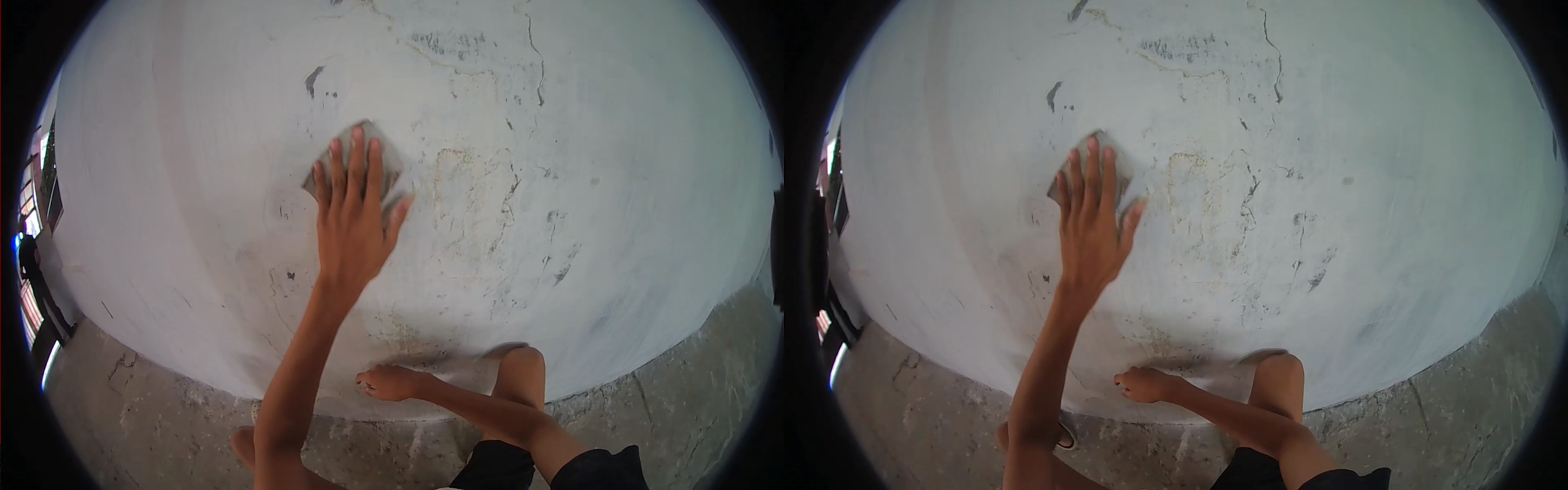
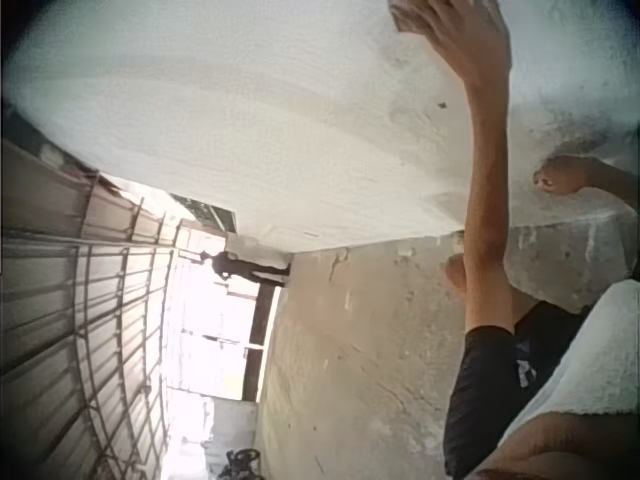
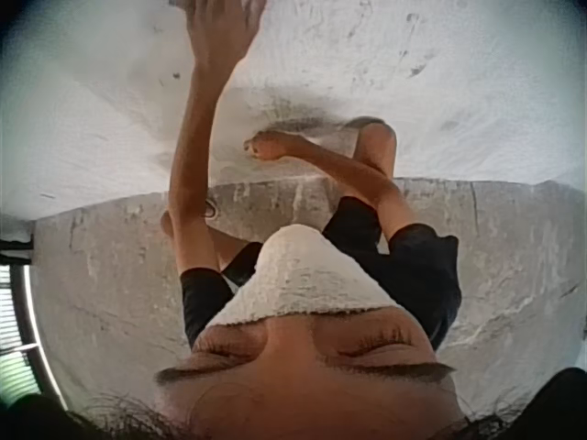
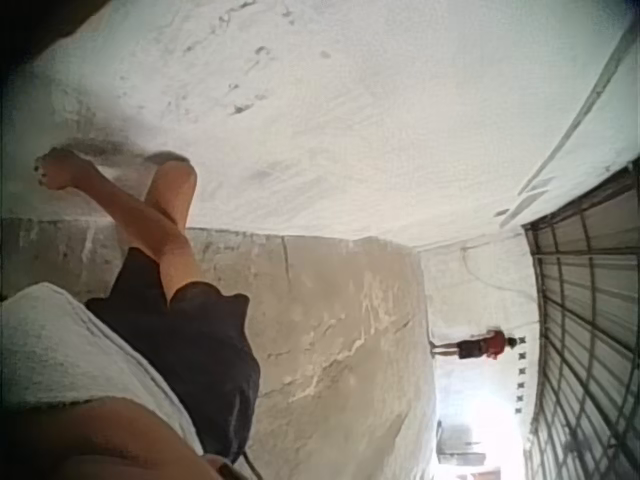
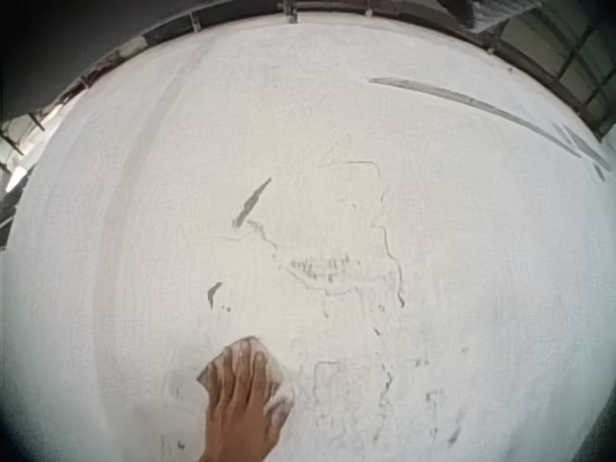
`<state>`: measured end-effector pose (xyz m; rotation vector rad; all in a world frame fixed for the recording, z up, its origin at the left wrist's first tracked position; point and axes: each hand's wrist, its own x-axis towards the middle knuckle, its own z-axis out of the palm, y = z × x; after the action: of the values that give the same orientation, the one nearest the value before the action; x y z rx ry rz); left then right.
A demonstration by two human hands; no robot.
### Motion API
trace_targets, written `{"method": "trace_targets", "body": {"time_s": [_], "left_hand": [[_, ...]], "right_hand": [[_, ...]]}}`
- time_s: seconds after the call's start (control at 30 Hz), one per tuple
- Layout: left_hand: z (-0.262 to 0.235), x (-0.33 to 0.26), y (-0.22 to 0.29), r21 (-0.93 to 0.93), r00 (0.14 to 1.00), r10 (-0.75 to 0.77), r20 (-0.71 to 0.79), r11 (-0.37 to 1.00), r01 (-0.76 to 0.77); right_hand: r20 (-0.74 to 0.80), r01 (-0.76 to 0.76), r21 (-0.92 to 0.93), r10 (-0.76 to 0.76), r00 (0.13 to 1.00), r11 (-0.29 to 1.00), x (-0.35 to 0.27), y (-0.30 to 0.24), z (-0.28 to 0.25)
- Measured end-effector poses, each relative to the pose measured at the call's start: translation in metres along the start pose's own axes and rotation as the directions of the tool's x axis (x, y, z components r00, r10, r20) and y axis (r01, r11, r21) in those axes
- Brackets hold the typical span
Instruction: Sand the surface of a wall using a piece of sandpaper.
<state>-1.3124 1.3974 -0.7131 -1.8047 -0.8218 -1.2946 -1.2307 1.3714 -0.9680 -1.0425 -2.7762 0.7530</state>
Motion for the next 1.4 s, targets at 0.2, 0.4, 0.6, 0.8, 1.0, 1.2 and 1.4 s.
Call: {"method": "trace_targets", "body": {"time_s": [0.2, 0.4, 0.6, 0.8, 1.0, 1.2, 1.4], "left_hand": [[0.004, -0.058, 0.026, -0.055, 0.979, 0.032, 0.201, 0.998, -0.021], [-0.002, -0.004, 0.006, -0.035, 0.997, 0.032, 0.071, 0.999, -0.030], [0.008, 0.021, -0.003, 0.084, 0.991, -0.013, -0.134, 0.996, 0.024], [0.019, -0.047, 0.037, -0.056, 0.999, -0.016, 0.032, 0.998, 0.018], [0.014, -0.016, 0.013, 0.059, 0.999, 0.021, 0.031, 0.998, -0.023], [0.002, 0.018, 0.002, -0.016, 0.998, 0.015, -0.064, 1.000, -0.016], [0.020, -0.076, 0.039, -0.101, 0.991, -0.041, 0.124, 0.993, 0.054]], "right_hand": [[0.003, 0.005, -0.030, -0.005, 1.000, 1.000, 0.001, 0.001, 0.005], [0.084, -0.042, 0.014, 0.041, 0.996, 0.999, 0.001, -0.006, 0.002], [0.096, -0.020, 0.005, 0.019, 0.995, 1.000, 0.004, -0.004, 0.006], [0.076, -0.008, -0.026, 0.010, 0.997, 1.000, -0.001, -0.002, 0.005], [0.093, -0.014, -0.022, 0.016, 0.996, 1.000, 0.003, -0.004, 0.008], [0.157, -0.056, 0.003, 0.055, 0.986, 0.998, -0.003, -0.015, -0.004], [0.146, -0.029, -0.027, 0.032, 0.989, 0.999, 0.002, -0.007, 0.005]]}}
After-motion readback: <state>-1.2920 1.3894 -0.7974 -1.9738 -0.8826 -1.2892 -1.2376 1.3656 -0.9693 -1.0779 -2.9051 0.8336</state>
